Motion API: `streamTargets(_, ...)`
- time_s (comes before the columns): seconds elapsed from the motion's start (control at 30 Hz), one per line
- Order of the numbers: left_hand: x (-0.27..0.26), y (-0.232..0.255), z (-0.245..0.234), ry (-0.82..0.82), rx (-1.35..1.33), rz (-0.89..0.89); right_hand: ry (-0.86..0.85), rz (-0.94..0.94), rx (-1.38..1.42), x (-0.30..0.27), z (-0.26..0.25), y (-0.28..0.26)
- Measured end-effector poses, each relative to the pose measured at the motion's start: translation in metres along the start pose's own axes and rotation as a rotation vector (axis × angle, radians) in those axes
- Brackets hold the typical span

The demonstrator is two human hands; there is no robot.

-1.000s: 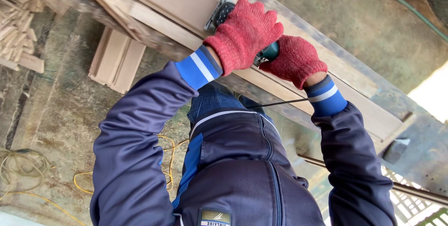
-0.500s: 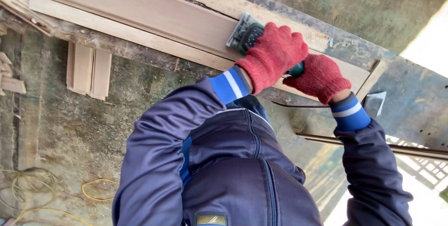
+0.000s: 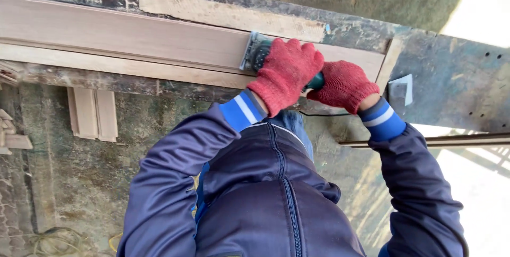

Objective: Sanding a wooden board using an orbital sander and a sanding block.

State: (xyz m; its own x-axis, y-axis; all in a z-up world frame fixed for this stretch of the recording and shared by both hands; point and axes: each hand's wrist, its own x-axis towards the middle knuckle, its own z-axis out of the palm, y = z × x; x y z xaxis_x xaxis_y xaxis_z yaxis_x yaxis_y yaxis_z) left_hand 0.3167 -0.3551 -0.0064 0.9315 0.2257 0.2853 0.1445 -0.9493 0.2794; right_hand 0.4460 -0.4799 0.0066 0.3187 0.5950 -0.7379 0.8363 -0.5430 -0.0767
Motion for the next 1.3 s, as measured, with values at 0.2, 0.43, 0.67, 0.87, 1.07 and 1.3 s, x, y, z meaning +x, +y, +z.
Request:
streamTargets(0.2, 0.058, 0.069, 0.04, -0.144, -0.103, -0.014, -0.009, 0.084, 0.035, -0.028, 0.006, 0.092)
streamTargets(0.43, 0.106, 0.116, 0.073, -0.146, -0.046, -0.05, 0.092, 0.037, 0.009, -0.044, 0.022, 0.201)
streamTargets(0.67, 0.147, 0.189, 0.13, -0.147, -0.061, -0.041, 0.024, 0.053, 0.013, -0.052, 0.033, 0.247)
streamTargets(0.87, 0.161, 0.2, 0.162, -0.156, -0.008, 0.038, 0.097, 0.074, 0.17, -0.065, 0.026, 0.24)
streamTargets(1.07, 0.16, 0.194, 0.161, -0.096, -0.007, -0.062, 0.062, 0.087, 0.144, -0.059, 0.009, 0.234)
streamTargets(1.3, 0.151, 0.184, 0.155, -0.129, 0.013, -0.119, 0.061, -0.005, 0.094, -0.043, 0.009, 0.231)
